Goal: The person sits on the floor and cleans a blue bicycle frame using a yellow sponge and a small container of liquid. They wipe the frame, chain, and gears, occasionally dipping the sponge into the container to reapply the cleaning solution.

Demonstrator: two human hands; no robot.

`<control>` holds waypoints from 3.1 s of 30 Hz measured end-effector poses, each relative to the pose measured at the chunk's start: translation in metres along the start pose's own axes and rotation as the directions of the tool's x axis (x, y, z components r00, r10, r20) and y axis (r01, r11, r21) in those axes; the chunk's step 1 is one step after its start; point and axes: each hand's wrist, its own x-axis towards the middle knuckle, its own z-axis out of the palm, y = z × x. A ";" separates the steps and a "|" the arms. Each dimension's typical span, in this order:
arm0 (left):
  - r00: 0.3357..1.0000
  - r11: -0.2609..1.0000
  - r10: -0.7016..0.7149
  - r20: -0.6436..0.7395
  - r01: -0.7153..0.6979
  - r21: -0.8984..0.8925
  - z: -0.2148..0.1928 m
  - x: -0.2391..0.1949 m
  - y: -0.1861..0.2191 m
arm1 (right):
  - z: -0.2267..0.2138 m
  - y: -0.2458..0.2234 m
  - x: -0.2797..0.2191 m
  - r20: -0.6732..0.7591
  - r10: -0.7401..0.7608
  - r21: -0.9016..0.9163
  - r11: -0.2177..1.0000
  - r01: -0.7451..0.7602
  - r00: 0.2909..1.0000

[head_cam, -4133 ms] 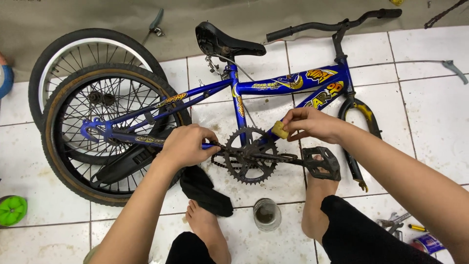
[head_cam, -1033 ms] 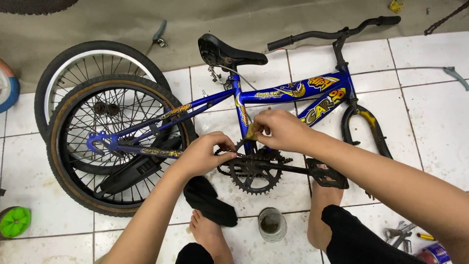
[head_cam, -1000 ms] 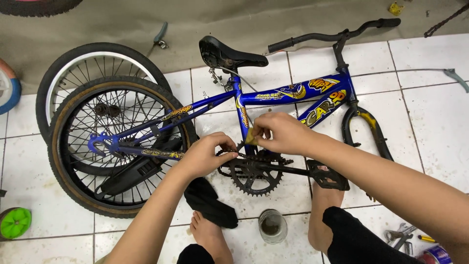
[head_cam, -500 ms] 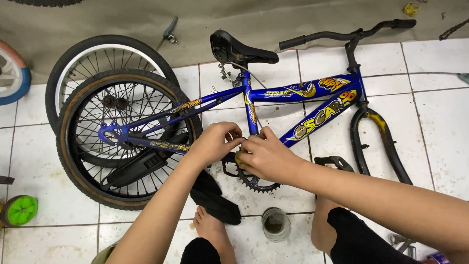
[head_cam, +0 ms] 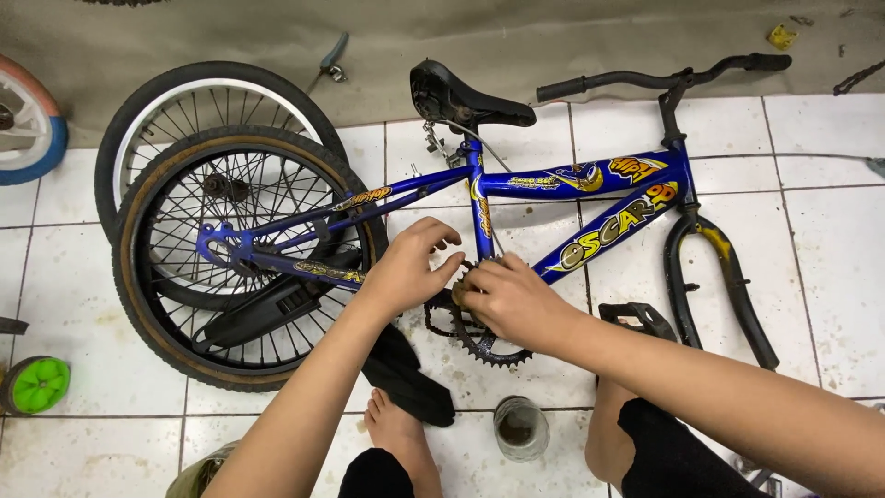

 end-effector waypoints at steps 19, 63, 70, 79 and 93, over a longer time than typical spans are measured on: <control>0.941 0.977 0.188 -0.281 -0.208 -0.041 0.014 -0.002 -0.008 | -0.004 -0.010 -0.062 0.178 -0.096 -0.205 0.970 0.133 0.979; 0.970 0.959 -0.148 0.193 0.093 0.267 0.006 0.001 0.013 | -0.019 0.096 -0.049 0.462 0.431 0.394 0.683 -0.615 0.775; 0.968 0.984 -0.176 0.181 0.176 0.016 0.003 -0.002 0.009 | -0.002 0.097 -0.074 0.603 0.430 0.714 0.084 -0.695 0.672; 0.956 0.968 -0.200 0.215 0.227 -0.111 -0.004 -0.006 0.026 | 0.008 0.106 -0.096 0.639 0.387 0.722 -0.004 -0.692 0.664; 0.977 0.985 -0.170 0.130 0.172 0.001 0.007 -0.002 0.004 | 0.002 0.101 -0.095 0.571 0.535 0.661 0.150 -0.735 0.623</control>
